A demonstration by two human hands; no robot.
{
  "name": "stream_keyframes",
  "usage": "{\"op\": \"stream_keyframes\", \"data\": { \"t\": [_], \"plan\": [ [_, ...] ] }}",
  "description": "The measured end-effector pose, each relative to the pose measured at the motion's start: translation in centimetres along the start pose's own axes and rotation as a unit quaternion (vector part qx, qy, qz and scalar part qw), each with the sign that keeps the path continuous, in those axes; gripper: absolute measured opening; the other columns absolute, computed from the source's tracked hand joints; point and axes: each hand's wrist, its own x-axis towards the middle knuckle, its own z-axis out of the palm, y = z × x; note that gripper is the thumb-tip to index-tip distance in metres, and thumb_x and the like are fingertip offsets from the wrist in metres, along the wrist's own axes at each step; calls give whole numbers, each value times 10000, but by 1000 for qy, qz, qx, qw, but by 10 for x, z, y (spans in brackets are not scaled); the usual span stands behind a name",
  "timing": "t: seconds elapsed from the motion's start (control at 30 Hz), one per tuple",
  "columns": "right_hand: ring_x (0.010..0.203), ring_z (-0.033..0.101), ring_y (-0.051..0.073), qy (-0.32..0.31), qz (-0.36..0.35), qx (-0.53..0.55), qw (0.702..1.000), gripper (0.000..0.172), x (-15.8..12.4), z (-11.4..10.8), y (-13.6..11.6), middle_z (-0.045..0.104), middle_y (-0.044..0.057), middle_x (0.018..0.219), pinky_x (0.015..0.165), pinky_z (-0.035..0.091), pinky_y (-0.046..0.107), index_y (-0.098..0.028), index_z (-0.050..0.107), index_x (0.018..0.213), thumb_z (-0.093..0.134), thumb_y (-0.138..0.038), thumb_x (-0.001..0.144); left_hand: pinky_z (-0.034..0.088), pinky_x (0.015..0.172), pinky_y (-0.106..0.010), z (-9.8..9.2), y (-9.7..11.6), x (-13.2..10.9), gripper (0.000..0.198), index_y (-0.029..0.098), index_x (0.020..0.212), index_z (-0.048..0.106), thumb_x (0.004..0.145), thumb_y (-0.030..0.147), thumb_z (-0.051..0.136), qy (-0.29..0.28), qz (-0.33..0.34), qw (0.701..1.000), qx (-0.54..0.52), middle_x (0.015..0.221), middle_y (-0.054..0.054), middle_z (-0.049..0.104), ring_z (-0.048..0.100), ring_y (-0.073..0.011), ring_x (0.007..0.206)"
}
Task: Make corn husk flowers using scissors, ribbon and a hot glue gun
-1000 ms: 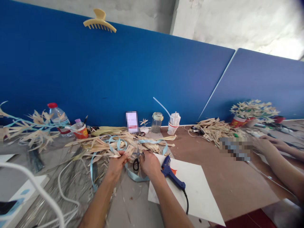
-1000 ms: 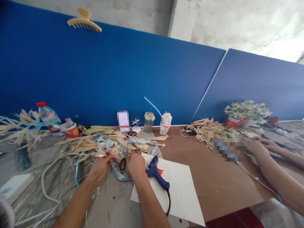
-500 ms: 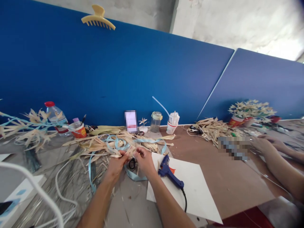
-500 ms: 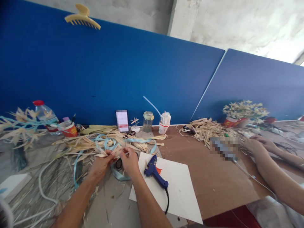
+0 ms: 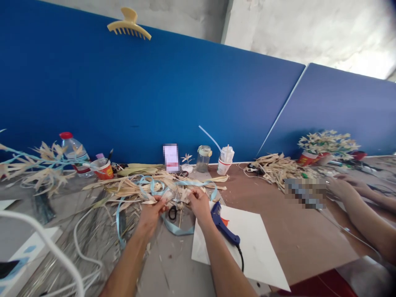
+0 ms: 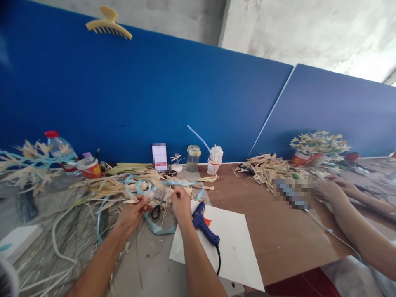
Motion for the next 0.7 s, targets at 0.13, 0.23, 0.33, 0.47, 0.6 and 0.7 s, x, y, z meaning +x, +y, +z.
{"op": "stream_keyframes", "data": {
  "t": [0.13, 0.23, 0.33, 0.47, 0.6, 0.7],
  "plan": [
    [602, 575, 156, -80, 5, -112, 990, 143, -9, 6, -7, 630, -2, 643, 597, 431, 253, -165, 638, 836, 560, -198, 721, 501, 561, -242, 0, -1, 1, 425, 145, 625, 597, 404, 360, 890, 3, 0, 1000, 4, 493, 70, 536, 460, -61, 459],
    [644, 608, 180, -120, 2, -206, 971, 317, -15, 9, -13, 663, 28, 688, 629, 438, 268, -134, 634, 1053, 552, -141, 747, 474, 521, -238, 0, -2, 3, 423, 145, 628, 607, 389, 354, 887, 10, 8, 999, 33, 473, 71, 529, 455, -66, 440],
    [718, 637, 201, -149, -25, -268, 952, 308, -18, 8, -15, 697, 68, 764, 678, 452, 280, -136, 668, 1047, 542, -113, 767, 450, 500, -238, -2, -5, 5, 394, 144, 653, 633, 419, 351, 873, 2, 20, 998, 63, 484, 62, 544, 466, -75, 438],
    [911, 640, 220, -117, -65, -278, 951, 245, -17, 5, -16, 696, 128, 985, 826, 456, 294, -141, 717, 949, 557, -120, 765, 447, 510, -247, -3, -6, 6, 353, 152, 656, 643, 459, 352, 857, -8, 23, 996, 84, 481, 58, 544, 483, -88, 446],
    [821, 624, 205, -100, -54, -169, 979, 232, -14, 7, -16, 691, 73, 830, 767, 466, 293, -153, 717, 849, 505, -244, 826, 435, 524, -250, -3, -7, 4, 338, 157, 643, 627, 489, 363, 847, -10, 27, 996, 84, 503, 52, 559, 481, -89, 458],
    [661, 565, 165, -137, -26, -91, 986, 219, -15, 13, -16, 638, 13, 700, 633, 444, 260, -164, 695, 808, 546, -324, 788, 402, 511, -244, -2, -8, 3, 337, 154, 657, 626, 528, 388, 831, -31, 32, 995, 92, 514, 36, 577, 496, -103, 484]
  ]
}}
